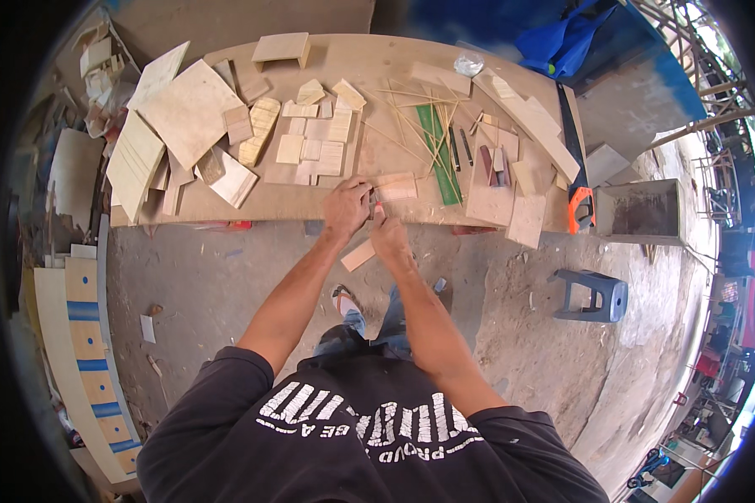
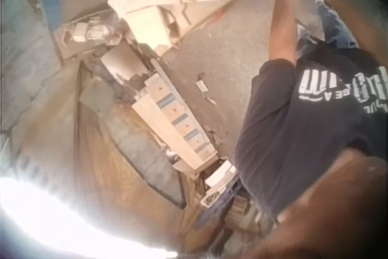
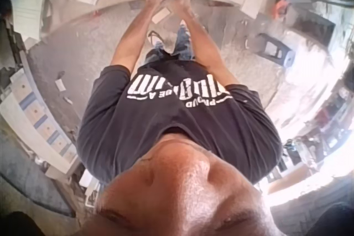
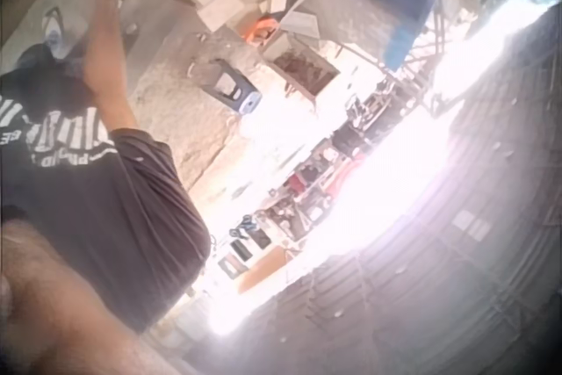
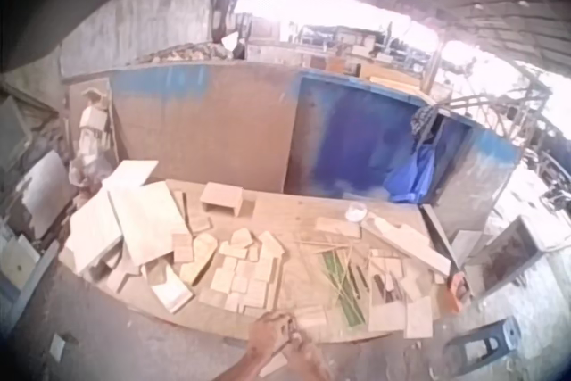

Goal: The person whittles a thin wooden stick using a small utility knife, shaving off pieces of wood over a workbench.

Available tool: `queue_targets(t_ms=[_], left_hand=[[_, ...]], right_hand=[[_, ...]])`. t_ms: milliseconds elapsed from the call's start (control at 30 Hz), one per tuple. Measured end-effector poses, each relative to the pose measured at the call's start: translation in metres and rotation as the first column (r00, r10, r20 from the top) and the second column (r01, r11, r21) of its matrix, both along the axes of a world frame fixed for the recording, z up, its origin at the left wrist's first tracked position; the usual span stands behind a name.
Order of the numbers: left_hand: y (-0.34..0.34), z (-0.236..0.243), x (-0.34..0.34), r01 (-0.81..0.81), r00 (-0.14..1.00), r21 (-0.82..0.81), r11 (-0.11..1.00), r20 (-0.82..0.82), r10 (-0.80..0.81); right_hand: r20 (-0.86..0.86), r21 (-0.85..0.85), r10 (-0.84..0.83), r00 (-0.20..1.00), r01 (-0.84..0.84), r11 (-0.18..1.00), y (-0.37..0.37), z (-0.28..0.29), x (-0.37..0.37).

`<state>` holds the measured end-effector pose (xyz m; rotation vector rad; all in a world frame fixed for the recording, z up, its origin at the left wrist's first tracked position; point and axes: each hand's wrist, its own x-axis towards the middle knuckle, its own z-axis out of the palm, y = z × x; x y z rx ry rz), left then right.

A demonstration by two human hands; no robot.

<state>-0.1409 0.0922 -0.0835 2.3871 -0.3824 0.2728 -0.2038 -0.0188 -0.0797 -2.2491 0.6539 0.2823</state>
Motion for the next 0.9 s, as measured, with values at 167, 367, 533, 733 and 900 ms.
queue_targets(t_ms=[167, 367, 533, 733, 900], left_hand=[[0.003, -0.008, -0.004, 0.021, 0.998, 0.014, 1.0, 0.062, -0.022], [0.01, -0.003, 0.005, 0.121, 0.993, -0.03, 0.992, 0.006, -0.12], [0.016, -0.006, 0.005, 0.17, 0.984, -0.019, 0.985, 0.064, -0.168], [0.017, -0.006, 0.004, 0.206, 0.977, -0.015, 0.978, 0.067, -0.204], [0.015, -0.005, 0.004, 0.208, 0.976, -0.015, 0.978, 0.071, -0.206]], right_hand=[[-0.032, 0.004, 0.001, 0.999, -0.001, 1.0, 0.007, 0.007, -0.005], [0.056, 0.018, -0.056, 0.997, 0.055, 0.998, 0.013, 0.003, -0.008], [0.065, 0.072, -0.057, 0.996, 0.052, 0.996, 0.015, 0.0, -0.018], [0.016, 0.124, -0.093, 0.996, 0.09, 0.988, 0.012, -0.007, -0.026], [0.079, 0.053, -0.09, 0.993, 0.086, 0.995, 0.01, -0.014, -0.028]])
